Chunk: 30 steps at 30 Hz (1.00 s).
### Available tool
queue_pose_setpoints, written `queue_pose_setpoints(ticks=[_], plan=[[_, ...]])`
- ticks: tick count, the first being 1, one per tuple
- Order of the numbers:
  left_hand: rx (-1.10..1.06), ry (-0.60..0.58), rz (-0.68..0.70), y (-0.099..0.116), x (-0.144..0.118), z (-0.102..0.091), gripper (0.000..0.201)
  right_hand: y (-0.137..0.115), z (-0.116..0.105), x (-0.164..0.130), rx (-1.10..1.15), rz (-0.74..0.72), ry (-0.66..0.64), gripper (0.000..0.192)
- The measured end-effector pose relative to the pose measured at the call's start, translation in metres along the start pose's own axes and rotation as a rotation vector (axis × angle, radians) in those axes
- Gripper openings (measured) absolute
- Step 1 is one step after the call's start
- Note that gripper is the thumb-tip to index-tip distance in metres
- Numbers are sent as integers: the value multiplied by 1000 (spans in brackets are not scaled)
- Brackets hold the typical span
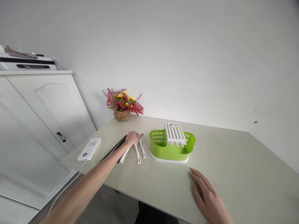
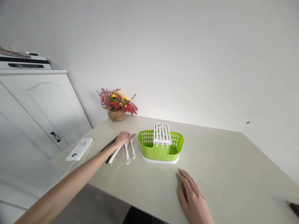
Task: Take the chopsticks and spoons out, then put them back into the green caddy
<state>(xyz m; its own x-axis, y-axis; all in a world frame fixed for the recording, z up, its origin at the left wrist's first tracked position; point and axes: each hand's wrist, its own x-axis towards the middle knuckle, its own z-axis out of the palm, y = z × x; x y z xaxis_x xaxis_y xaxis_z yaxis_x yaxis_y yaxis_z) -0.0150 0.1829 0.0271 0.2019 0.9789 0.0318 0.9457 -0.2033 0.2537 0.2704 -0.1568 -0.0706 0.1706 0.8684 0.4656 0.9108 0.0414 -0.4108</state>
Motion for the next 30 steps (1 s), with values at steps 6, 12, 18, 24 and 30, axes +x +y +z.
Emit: queue_pose_setpoints(ticks=[6,12,18,24,30], plan=[[26,41,-46,2,-10,4,61,0,-1,-1,21,19,-21,37],[48,79,-59,8,-17,10,63,0,-2,-2,30,52,-61,39],[62,106,-74,8,-22,13,61,1,0,-2,32,55,-51,39],[91,125,-67,10,-22,12,57,1,1,-2,47,53,-41,39],[160,107,-15,14,-21,15,58,0,-1,-1,53,50,-26,39]])
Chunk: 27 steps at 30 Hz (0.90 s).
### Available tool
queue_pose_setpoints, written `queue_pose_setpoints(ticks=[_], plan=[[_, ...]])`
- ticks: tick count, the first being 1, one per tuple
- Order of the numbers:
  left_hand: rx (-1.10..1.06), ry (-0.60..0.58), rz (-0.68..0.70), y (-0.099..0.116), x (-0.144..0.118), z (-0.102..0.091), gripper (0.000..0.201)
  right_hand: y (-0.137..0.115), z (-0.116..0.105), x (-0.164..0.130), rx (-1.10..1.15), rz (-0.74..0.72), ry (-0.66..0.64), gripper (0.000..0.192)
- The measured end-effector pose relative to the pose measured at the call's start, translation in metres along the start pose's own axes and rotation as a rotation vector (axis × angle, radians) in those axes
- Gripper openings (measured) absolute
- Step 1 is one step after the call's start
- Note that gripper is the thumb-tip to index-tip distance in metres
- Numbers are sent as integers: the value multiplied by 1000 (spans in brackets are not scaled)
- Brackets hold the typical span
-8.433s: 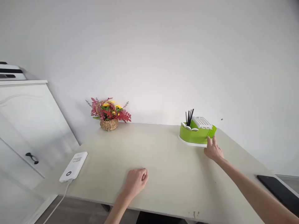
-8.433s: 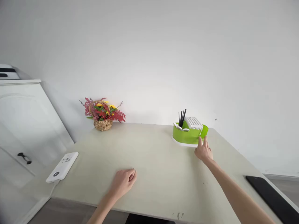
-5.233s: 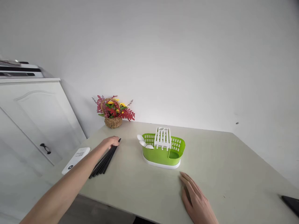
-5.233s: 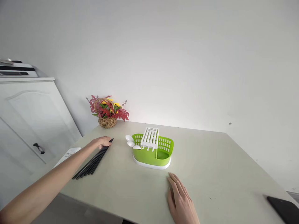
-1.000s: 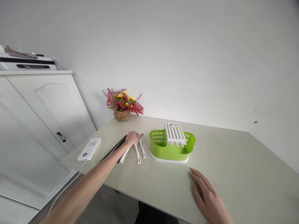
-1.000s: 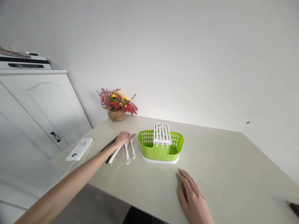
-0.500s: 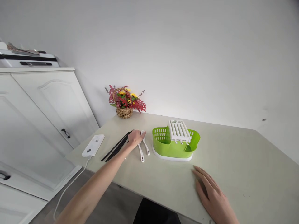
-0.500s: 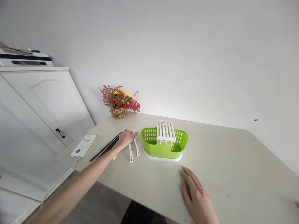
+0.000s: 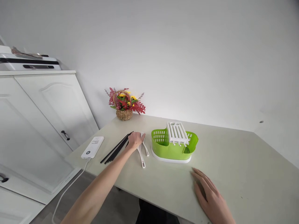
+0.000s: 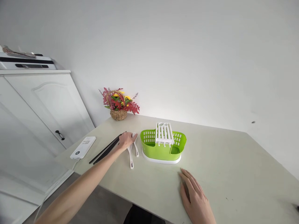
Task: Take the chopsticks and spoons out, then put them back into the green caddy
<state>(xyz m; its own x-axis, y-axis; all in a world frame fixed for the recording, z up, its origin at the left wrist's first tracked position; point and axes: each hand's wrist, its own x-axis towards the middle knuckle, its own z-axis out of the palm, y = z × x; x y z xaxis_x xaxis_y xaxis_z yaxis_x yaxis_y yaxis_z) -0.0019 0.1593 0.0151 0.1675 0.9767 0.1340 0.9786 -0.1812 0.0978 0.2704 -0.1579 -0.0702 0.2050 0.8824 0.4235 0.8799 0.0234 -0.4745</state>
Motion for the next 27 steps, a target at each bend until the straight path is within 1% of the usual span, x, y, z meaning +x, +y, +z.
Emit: queue_pose_setpoints(ticks=[7,10,12,15,16,18,20,22,23,25,27], plan=[[89,-67,60,8,8,-2,54,-2,-3,-1,-5,2,-17,40],[118,-73,68,14,9,-5,56,-1,-3,-1,-4,2,-16,40],[131,-60,76,17,8,-11,59,-1,-2,-1,0,3,-13,40],[142,1,92,19,8,-28,62,0,-1,0,8,4,-7,40],[138,44,103,21,8,-37,61,0,0,0,11,2,-6,40],[90,168,150,27,9,-58,55,0,1,0,14,0,-3,40],[-21,321,244,41,7,-81,45,0,2,0,14,-1,0,39],[-169,452,382,66,-3,-103,35,1,2,0,12,0,2,39],[-246,502,460,81,-12,-112,32,0,2,0,12,1,3,39],[-372,545,628,113,-39,-123,32,0,1,0,11,7,3,39],[-390,512,748,142,-76,-124,38,-1,1,1,9,8,4,39]])
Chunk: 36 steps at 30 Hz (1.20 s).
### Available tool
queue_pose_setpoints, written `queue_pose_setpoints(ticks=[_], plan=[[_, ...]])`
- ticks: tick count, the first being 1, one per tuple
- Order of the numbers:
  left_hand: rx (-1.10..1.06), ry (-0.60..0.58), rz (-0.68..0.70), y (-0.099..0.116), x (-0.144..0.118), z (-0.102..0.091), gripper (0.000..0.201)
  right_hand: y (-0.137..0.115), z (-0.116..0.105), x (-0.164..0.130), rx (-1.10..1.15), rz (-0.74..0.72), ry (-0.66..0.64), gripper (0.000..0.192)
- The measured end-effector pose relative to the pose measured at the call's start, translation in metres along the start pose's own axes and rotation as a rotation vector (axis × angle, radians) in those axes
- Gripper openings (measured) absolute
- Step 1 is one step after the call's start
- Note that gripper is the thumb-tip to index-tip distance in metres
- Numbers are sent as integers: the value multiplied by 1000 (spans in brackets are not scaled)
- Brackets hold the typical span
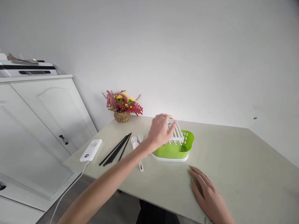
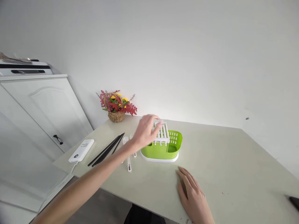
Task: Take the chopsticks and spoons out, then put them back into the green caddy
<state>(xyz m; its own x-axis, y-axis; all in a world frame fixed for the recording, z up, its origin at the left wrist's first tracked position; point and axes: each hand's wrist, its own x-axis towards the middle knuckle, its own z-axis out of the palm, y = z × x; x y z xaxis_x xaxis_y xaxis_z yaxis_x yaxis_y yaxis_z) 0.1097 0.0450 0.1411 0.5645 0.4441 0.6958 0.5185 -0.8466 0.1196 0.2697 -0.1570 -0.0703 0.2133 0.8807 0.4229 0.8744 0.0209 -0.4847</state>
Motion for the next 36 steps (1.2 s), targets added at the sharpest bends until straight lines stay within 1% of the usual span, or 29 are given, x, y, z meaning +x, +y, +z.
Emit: queue_pose_setpoints(ticks=[2,4,6,8,11,14,18,21,24,27,30,33,36], plan=[[42,-69,83,39,-19,5,50,-1,0,1,2,-10,3,38],[139,-121,139,64,-41,12,63,-1,0,1,10,-22,7,38],[232,-152,139,72,-58,19,68,-1,0,1,16,-25,5,37],[287,-169,137,65,-62,27,63,0,0,1,17,-14,-10,38],[274,-172,154,35,-51,37,52,1,-1,0,16,3,-33,39],[208,-144,146,-5,-35,41,50,1,-2,-1,21,8,-32,38],[195,-76,32,-62,-23,34,49,-1,-2,-2,24,41,-43,38],[214,-83,-11,-103,-19,26,46,-2,-2,-2,31,62,-64,40],[250,-87,-48,-136,-15,22,45,-1,-3,-1,40,81,-77,43],[300,-80,-93,-161,-14,19,45,-2,-3,-1,50,99,-93,44],[339,-76,-123,-179,-15,14,44,-4,-4,0,54,114,-99,44],[362,-68,-139,-190,-19,6,43,-4,-4,0,54,122,-102,44],[364,-66,-139,-197,-24,-2,44,-2,-2,-1,58,116,-102,44]])
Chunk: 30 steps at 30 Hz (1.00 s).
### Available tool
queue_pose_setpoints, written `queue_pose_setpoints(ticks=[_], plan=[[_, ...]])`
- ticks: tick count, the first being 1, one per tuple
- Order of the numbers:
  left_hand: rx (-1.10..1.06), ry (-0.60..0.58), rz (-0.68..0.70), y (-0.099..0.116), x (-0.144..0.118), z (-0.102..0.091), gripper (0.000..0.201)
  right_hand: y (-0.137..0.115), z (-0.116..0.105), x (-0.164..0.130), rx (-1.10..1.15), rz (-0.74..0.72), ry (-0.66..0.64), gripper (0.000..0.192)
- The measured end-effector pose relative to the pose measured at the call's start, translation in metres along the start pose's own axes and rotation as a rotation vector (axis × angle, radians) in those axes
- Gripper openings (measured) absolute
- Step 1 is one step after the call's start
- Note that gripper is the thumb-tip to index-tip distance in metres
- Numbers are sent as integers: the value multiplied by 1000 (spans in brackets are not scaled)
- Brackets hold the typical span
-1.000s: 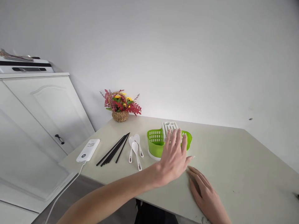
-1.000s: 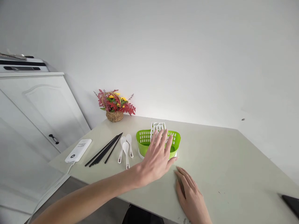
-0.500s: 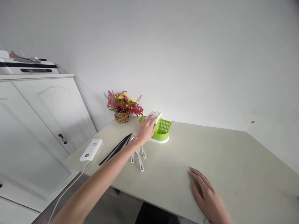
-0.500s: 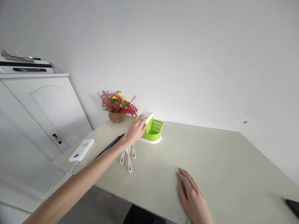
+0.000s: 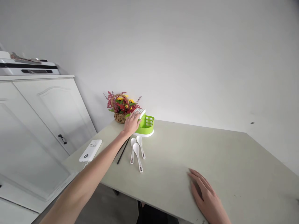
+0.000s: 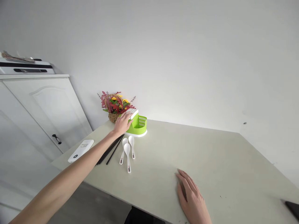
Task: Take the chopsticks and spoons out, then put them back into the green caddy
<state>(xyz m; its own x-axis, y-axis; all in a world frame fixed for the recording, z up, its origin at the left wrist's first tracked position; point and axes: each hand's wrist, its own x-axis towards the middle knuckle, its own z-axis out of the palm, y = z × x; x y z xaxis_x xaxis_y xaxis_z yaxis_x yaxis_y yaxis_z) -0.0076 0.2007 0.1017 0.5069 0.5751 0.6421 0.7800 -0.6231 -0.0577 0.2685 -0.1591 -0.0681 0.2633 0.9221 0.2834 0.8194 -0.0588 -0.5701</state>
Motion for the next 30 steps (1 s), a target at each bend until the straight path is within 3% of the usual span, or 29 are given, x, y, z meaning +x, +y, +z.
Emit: queue_pose_setpoints(ticks=[5,8,11,14,16,18,21,26,30], plan=[[-30,-5,7,-8,-4,-6,45,6,3,-1,-3,-8,-1,44],[-22,17,16,-1,-5,-13,43,11,4,0,-21,-18,-13,44],[-56,135,4,27,-17,-24,41,16,5,1,-29,-35,-16,44],[-213,208,-16,74,-46,-38,36,18,5,1,-28,-39,-15,44],[-399,127,-1,110,-75,-47,28,19,4,1,-32,-35,-22,44],[-601,-93,25,142,-106,-53,25,19,4,1,-34,-31,-25,44],[-820,-357,-34,174,-150,-57,40,20,4,2,-32,-22,-23,44],[-1013,-604,-114,182,-196,-60,47,22,2,3,-22,-18,-13,44],[-1110,-630,-231,176,-208,-63,48,23,2,1,-19,10,-26,45]])
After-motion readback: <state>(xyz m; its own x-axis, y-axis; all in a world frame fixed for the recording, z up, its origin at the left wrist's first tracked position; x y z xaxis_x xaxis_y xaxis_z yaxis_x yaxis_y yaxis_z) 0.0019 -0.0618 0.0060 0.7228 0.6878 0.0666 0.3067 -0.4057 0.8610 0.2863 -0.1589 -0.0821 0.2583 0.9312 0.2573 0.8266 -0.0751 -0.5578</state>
